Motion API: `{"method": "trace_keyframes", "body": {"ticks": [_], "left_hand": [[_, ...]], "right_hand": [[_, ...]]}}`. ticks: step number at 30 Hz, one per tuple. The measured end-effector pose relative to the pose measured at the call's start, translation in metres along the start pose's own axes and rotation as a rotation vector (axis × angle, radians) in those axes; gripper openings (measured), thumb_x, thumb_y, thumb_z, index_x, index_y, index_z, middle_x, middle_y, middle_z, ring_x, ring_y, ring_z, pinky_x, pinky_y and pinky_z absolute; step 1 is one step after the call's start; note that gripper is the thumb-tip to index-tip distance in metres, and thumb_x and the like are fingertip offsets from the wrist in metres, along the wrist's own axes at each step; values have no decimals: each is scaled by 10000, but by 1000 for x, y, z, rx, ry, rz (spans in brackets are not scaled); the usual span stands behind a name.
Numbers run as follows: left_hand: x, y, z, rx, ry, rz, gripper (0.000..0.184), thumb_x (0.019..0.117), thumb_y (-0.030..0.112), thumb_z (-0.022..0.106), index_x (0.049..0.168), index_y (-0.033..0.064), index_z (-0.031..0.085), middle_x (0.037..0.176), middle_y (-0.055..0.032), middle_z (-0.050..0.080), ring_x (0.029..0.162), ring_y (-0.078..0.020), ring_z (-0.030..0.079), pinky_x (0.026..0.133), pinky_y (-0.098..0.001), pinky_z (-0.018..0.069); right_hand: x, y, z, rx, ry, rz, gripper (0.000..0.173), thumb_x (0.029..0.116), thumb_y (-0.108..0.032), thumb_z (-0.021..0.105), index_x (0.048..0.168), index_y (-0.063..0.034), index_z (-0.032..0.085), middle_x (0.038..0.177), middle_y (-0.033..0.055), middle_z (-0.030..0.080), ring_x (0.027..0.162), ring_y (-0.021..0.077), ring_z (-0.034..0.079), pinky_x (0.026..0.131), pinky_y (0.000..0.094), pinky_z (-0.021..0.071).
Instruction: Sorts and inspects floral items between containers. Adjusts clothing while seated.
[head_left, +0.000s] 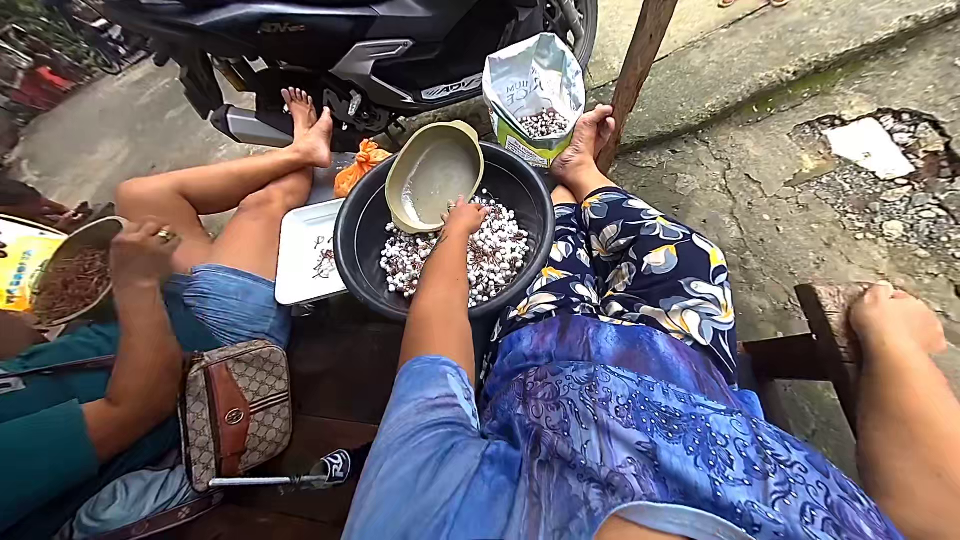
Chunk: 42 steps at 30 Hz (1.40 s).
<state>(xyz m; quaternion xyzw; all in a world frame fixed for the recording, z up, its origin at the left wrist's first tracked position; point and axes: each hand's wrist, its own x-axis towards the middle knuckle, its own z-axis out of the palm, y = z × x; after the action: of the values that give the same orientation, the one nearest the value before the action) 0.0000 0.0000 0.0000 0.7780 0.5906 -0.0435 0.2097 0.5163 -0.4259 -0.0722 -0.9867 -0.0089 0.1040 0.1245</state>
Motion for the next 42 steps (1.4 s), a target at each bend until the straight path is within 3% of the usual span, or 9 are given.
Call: {"method": "trace_keyframes", "body": {"ticks": [2,6,10,13,16,23,29,35,42], "left_hand": [[16,9,5,67,-48,-65,557,1075,547,383,1409,177,630,1677,-184,258,1545,-476,167,1135,-799,154],[30,13,10,142,-67,-130,545,1080,457,422,1456,90,568,1659,-156,314,1525,-433,264,1128,-810,156],[20,2,-2,158,152,-12,387,946,87,632,1331,55,651,1479,-159,535,1339,-388,527,1127,-704,309],[9,-6,-21,61,368,71,393,915,-63,589,1295,22,640,1416,-206,567,1247,-410,595,1070,-614,432],[-7,-10,-41,-38,448,80,343,959,-79,505,1281,-27,612,1423,-234,543,1260,-411,591,1040,-558,492],[-51,-8,-36,69,575,478,268,987,-81,457,1146,-68,672,1325,-249,631,1246,-427,610,1051,-567,474],[-157,42,24,13,708,920,185,934,-35,604,1025,32,751,1188,-175,710,1119,-356,682,945,-514,553],[-215,82,77,-57,534,1337,188,986,12,568,956,85,738,1101,-97,757,983,-249,722,869,-379,574],[-208,88,71,-141,223,1337,216,1040,94,538,1030,101,753,1213,-141,720,1106,-295,700,925,-451,559]], "right_hand": [[-46,-12,-36,27,-61,-50,680,1073,-481,186,1371,-47,616,1435,257,576,1384,428,510,1086,670,386],[-55,-13,-41,-5,-56,-83,654,1080,-467,191,1390,-72,610,1448,232,575,1394,405,506,1094,658,380],[-54,-11,-41,-18,-56,-84,658,1078,-464,186,1381,-72,618,1437,225,587,1392,400,510,1099,647,381],[-53,-11,-41,-9,-58,-91,644,1078,-465,197,1393,-88,615,1446,221,581,1398,398,503,1107,649,371],[-55,-11,-42,-6,-60,-90,634,1076,-464,206,1384,-99,622,1451,213,580,1405,385,498,1108,636,374],[-61,-13,-45,31,-56,-84,625,1078,-456,225,1368,-78,629,1423,225,598,1385,395,517,1097,628,390],[-61,-9,-45,78,-47,-129,559,1083,-421,275,1374,-95,623,1431,227,588,1382,406,514,1089,654,381],[-60,-9,-44,82,-28,-152,541,1085,-410,293,1373,-94,624,1414,240,596,1373,421,519,1081,663,383],[-60,-8,-45,91,-37,-155,536,1085,-400,288,1393,-110,617,1431,227,589,1384,413,510,1095,657,375]]}}
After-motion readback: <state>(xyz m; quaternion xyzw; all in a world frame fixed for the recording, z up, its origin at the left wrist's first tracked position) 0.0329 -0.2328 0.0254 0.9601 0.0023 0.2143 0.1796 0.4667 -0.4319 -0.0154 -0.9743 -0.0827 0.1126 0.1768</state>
